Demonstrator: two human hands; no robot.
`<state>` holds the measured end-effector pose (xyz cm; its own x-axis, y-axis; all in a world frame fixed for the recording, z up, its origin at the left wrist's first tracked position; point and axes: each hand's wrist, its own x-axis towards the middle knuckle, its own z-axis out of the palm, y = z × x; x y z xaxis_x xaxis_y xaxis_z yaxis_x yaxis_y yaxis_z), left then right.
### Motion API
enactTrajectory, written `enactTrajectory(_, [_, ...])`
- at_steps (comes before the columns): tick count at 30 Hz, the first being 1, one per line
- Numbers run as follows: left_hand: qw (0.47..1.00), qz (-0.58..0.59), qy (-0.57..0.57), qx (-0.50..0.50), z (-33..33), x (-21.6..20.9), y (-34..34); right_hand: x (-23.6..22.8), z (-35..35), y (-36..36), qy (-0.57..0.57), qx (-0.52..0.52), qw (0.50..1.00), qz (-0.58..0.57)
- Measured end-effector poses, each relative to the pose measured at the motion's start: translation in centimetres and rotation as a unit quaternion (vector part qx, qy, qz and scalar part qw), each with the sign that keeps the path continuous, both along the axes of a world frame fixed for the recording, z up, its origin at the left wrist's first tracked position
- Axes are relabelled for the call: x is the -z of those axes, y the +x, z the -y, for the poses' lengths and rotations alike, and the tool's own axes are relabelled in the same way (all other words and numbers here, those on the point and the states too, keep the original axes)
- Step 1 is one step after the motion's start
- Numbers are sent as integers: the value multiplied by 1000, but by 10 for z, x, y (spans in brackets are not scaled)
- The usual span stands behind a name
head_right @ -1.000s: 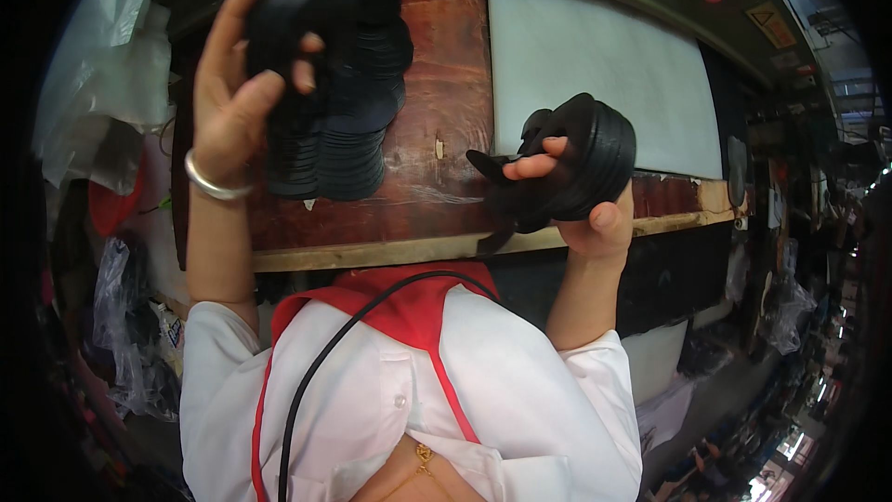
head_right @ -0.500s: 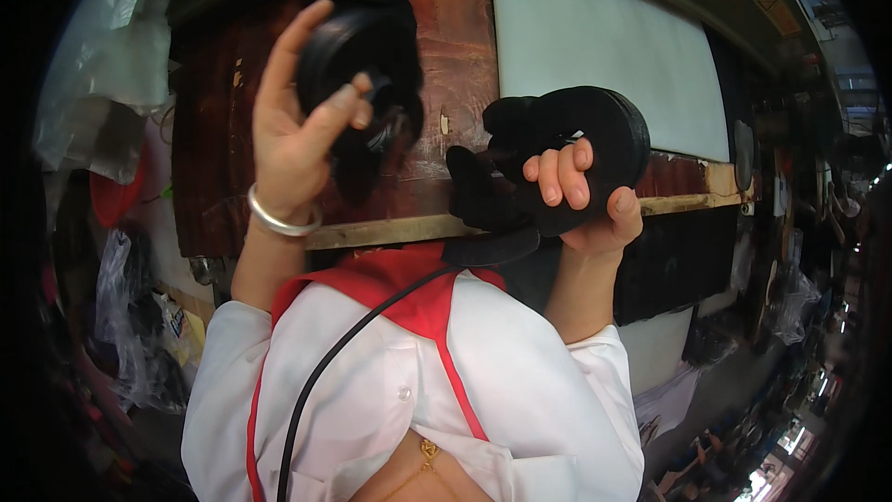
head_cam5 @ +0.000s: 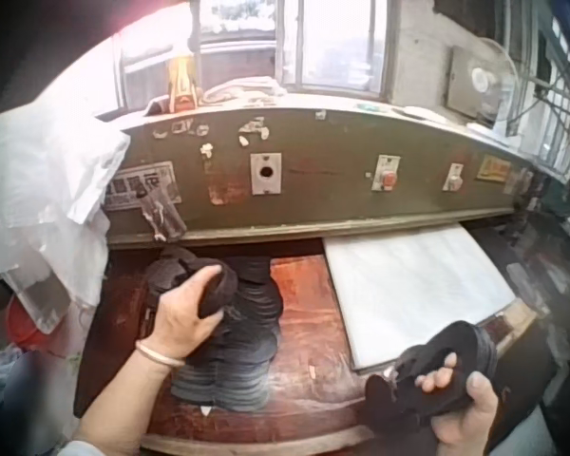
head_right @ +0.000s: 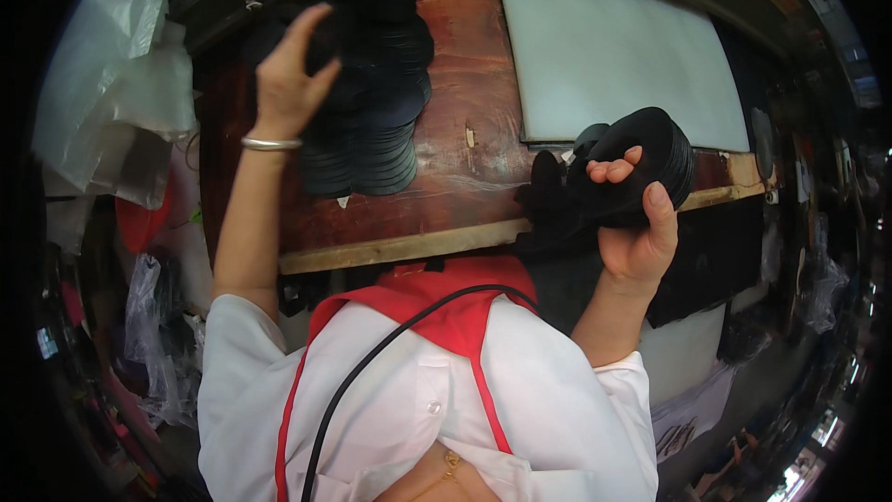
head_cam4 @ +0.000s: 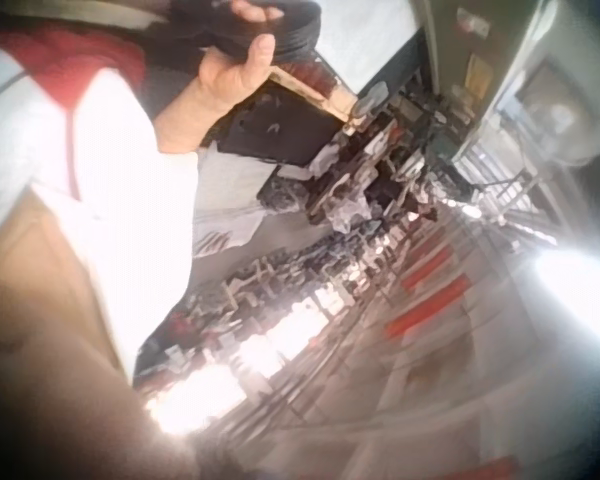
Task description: The person picks up black rubber rings and uses a green utility knife to trim excess material from their edges. They then handle a large white sheet, placing it on the workbench and using the knife to trim its edges before stacking the sheet.
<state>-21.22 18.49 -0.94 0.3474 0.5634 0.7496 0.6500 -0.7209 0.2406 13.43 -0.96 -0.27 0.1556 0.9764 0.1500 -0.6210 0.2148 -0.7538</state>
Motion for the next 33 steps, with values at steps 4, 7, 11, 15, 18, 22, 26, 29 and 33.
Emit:
enactTrajectory(4, [956,-182,-207,103,20,84,46,-7,15,0,15,17,1000,10])
enactTrajectory(7, [989,-107,-100,17,23,109,52,-10,23,-1,30,18,999,25])
enactTrajectory(11, [974,-174,-141,24,26,82,51,-7,28,1,70,-15,997,9])
enactTrajectory(15, [991,42,-107,71,53,34,75,-7,25,8,120,-67,986,-93])
enactTrajectory(18, [935,134,-230,233,85,20,107,-7,22,6,192,-104,965,-147])
enactTrajectory(22, [866,146,-366,309,112,27,138,-11,19,1,238,-128,945,-184])
enactTrajectory(26, [657,315,-583,360,119,34,146,-12,20,1,251,-144,938,-191])
enactTrajectory(29, [535,427,-636,357,120,30,140,-9,21,1,244,-142,942,-182])
enactTrajectory(33, [612,454,-544,351,121,18,129,-5,21,2,253,-147,940,-176])
